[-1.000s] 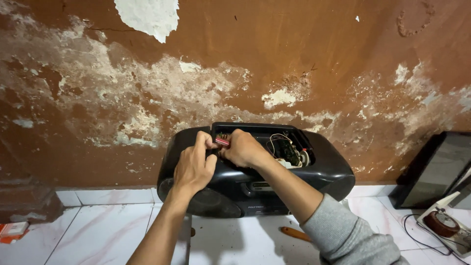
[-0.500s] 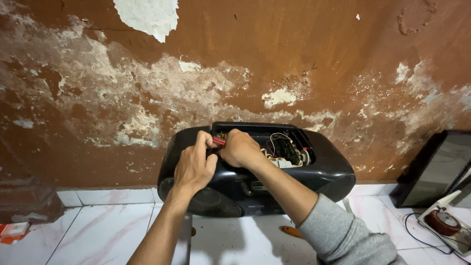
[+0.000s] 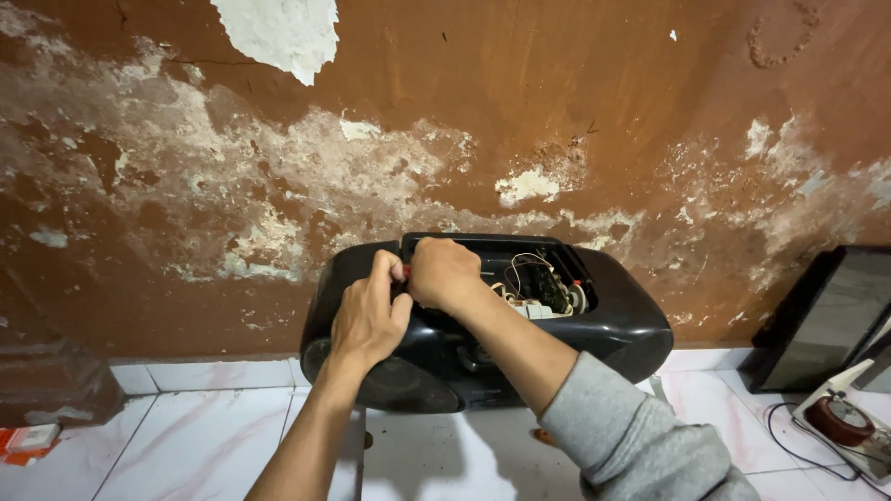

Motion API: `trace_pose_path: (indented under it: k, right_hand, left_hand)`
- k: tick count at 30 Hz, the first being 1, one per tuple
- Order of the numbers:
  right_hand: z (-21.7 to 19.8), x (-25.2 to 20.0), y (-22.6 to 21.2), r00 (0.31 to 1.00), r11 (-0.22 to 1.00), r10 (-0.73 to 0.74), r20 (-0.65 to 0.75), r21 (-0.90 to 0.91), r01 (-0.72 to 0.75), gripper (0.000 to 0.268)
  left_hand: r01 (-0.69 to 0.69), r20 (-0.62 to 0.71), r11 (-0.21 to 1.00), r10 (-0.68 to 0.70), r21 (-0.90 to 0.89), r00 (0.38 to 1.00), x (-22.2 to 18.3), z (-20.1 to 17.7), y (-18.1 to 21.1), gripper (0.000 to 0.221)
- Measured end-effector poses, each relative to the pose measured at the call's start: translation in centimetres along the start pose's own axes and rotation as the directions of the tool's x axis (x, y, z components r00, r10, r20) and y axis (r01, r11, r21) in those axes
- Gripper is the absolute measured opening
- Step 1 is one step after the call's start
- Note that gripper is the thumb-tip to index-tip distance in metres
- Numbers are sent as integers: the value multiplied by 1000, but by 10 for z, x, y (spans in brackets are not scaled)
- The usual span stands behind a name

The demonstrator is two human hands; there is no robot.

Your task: The person repairs a black portable radio cassette player on a table. They use a screwdriver to unscrew and adjust internal components, lift off the top casing, reposition the unit, and continue working on the exposed circuit boards and rear battery compartment with the screwdriver and a small brush.

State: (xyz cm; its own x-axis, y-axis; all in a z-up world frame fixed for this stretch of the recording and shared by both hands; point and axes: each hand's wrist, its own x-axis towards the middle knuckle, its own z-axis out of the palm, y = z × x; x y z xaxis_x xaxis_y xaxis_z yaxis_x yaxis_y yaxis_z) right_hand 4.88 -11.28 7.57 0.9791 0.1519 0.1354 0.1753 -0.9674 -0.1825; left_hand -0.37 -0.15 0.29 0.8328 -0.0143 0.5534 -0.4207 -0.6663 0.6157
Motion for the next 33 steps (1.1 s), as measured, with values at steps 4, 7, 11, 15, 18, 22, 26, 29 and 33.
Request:
trace_pose_path:
  k: [4, 7, 11, 15, 18, 22, 26, 29, 33]
  right_hand:
    - [0, -6, -2, 999, 999, -42, -34, -3, 42, 20]
    - [-2, -9, -3, 997, 998, -58, -43, -2, 58, 20]
    - [0, -5, 2, 992, 992, -120, -49, -51, 117, 19]
    - [-8, -16, -3, 988, 984, -153, 18, -93, 154, 21]
    - [-6, -13, 9, 980, 976, -192, 59, -95, 197, 26]
    - [-10, -24, 4, 979, 975, -200, 28, -93, 201, 18]
    - [-19, -30, 10, 975, 976, -200, 95, -72, 207, 24]
    - [-23, -26, 11, 969, 971, -207, 132, -91, 220, 26]
    - [-18, -16, 7, 957, 960, -227, 178, -127, 251, 30]
  left_hand:
    - [9, 9, 1000, -9, 16, 1000, 0, 0, -2, 30]
    - [3, 9, 1000, -3, 18, 1000, 0, -1, 0, 29]
    - [-8, 2, 1000, 8, 9, 1000, -1, -1, 2, 28]
    - [11, -14, 1000, -11, -25, 1000, -2, -2, 4, 25]
    - [12, -21, 1000, -13, -27, 1000, -1, -3, 5, 24]
    - [-6, -30, 1000, 6, -18, 1000, 1, 0, 0, 25]
    - [16, -19, 1000, -16, 2, 1000, 0, -1, 2, 25]
    - [25, -20, 1000, -25, -2, 999, -2, -2, 1, 25]
    - [23, -34, 1000, -23, -18, 999, -1, 1, -1, 25]
